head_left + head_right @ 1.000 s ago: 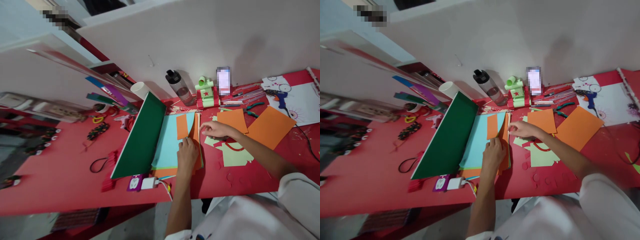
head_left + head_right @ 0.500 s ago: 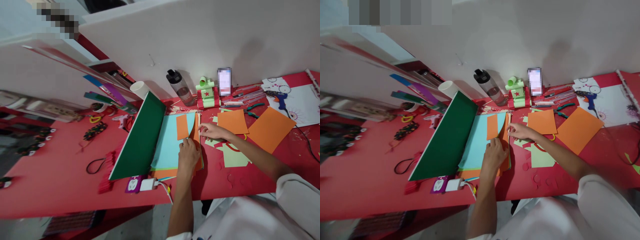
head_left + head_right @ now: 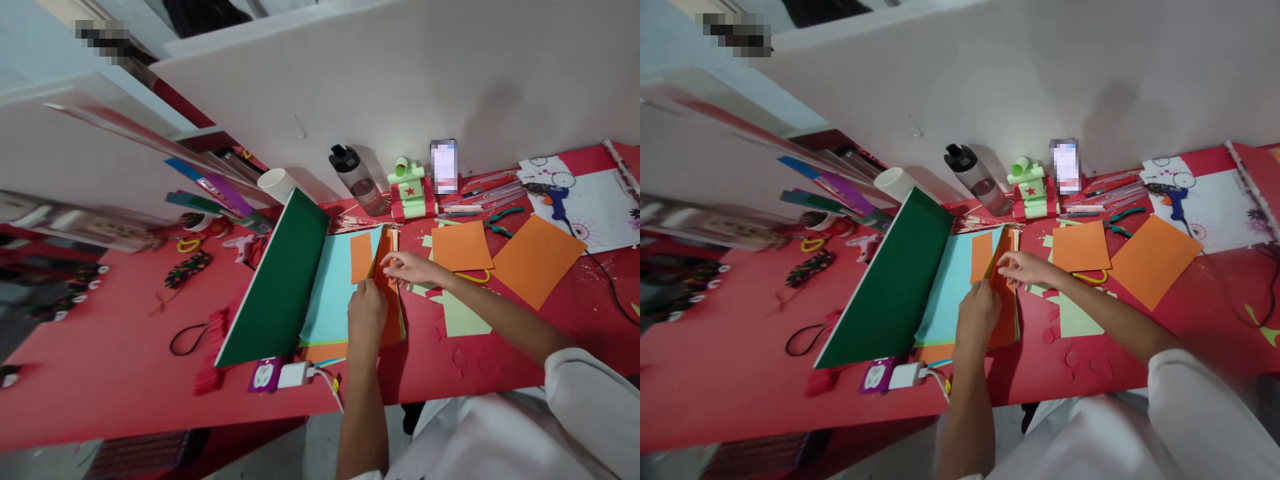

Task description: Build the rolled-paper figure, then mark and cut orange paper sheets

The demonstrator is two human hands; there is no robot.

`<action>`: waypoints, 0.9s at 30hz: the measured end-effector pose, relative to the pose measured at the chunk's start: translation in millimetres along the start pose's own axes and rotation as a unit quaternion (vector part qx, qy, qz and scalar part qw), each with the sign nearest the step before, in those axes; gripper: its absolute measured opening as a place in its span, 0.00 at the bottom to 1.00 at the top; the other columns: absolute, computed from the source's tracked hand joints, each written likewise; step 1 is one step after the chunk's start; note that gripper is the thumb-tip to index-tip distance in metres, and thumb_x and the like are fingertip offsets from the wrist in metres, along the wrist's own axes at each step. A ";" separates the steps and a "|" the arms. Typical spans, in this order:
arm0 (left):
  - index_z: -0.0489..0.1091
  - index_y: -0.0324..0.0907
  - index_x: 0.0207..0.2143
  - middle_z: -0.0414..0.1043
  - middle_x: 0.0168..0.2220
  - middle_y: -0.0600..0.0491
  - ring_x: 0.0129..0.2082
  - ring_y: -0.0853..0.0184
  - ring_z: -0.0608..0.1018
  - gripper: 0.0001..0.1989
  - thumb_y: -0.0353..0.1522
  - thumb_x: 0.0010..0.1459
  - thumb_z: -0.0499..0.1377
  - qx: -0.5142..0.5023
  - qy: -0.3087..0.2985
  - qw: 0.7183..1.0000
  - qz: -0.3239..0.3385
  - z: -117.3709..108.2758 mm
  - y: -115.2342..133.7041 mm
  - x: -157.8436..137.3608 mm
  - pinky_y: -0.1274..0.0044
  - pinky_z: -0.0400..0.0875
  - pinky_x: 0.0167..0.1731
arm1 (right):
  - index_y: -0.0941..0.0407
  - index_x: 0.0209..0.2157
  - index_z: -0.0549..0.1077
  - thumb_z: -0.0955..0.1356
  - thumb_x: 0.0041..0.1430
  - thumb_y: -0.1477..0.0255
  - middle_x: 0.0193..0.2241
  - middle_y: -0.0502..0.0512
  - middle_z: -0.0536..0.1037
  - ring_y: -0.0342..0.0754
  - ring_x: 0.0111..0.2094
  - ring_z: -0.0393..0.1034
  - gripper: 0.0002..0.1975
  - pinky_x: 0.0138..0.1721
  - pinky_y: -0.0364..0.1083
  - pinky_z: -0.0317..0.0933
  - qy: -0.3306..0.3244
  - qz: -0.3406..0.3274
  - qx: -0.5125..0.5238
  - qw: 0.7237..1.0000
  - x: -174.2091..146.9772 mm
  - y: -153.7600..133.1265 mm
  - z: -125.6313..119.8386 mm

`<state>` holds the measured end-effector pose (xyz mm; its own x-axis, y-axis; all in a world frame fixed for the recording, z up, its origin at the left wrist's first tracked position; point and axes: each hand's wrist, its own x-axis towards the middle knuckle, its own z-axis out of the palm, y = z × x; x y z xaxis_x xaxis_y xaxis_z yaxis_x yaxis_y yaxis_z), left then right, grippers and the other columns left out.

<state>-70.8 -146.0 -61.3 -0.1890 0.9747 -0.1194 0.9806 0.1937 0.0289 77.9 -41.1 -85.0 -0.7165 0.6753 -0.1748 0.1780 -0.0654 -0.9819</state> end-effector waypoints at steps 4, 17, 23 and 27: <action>0.71 0.37 0.46 0.78 0.48 0.40 0.46 0.56 0.83 0.15 0.27 0.73 0.45 -0.043 -0.003 0.999 0.003 -5.4 -9.4 0.4 0.70 0.73 0.41 | 0.50 0.60 0.69 0.69 0.72 0.63 0.34 0.48 0.80 0.43 0.28 0.78 0.18 0.29 0.38 0.70 0.025 0.007 -0.033 0.999 5.8 -16.0 8.8; 0.70 0.37 0.59 0.75 0.60 0.37 0.55 0.52 0.81 0.21 0.29 0.72 0.44 -0.074 -0.007 0.997 -0.024 -7.3 -22.1 3.8 0.64 0.74 0.50 | 0.57 0.34 0.81 0.69 0.67 0.75 0.27 0.51 0.83 0.46 0.32 0.81 0.08 0.35 0.40 0.63 0.063 -0.002 -0.195 0.979 0.3 -34.5 7.8; 0.71 0.37 0.57 0.76 0.58 0.38 0.55 0.52 0.81 0.20 0.30 0.74 0.43 -0.046 -0.035 0.998 0.001 -10.5 -10.1 -4.5 0.65 0.75 0.49 | 0.57 0.40 0.82 0.69 0.63 0.75 0.34 0.54 0.85 0.46 0.30 0.79 0.08 0.36 0.42 0.65 0.022 0.018 -0.230 0.973 -74.0 -51.0 -56.7; 0.65 0.41 0.65 0.69 0.66 0.38 0.59 0.49 0.78 0.22 0.35 0.75 0.45 -0.031 -0.054 0.998 0.021 -8.4 0.0 -15.4 0.64 0.76 0.48 | 0.56 0.50 0.81 0.67 0.65 0.69 0.45 0.59 0.84 0.52 0.41 0.79 0.16 0.43 0.47 0.68 0.036 0.035 -0.308 0.950 -140.1 -50.5 -118.1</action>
<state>-68.3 -160.0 -51.1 -0.1379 0.9648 -0.2239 0.9819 0.1628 0.0968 248.9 -45.7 -2.3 -0.6441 0.7355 -0.2102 0.6004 0.3158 -0.7348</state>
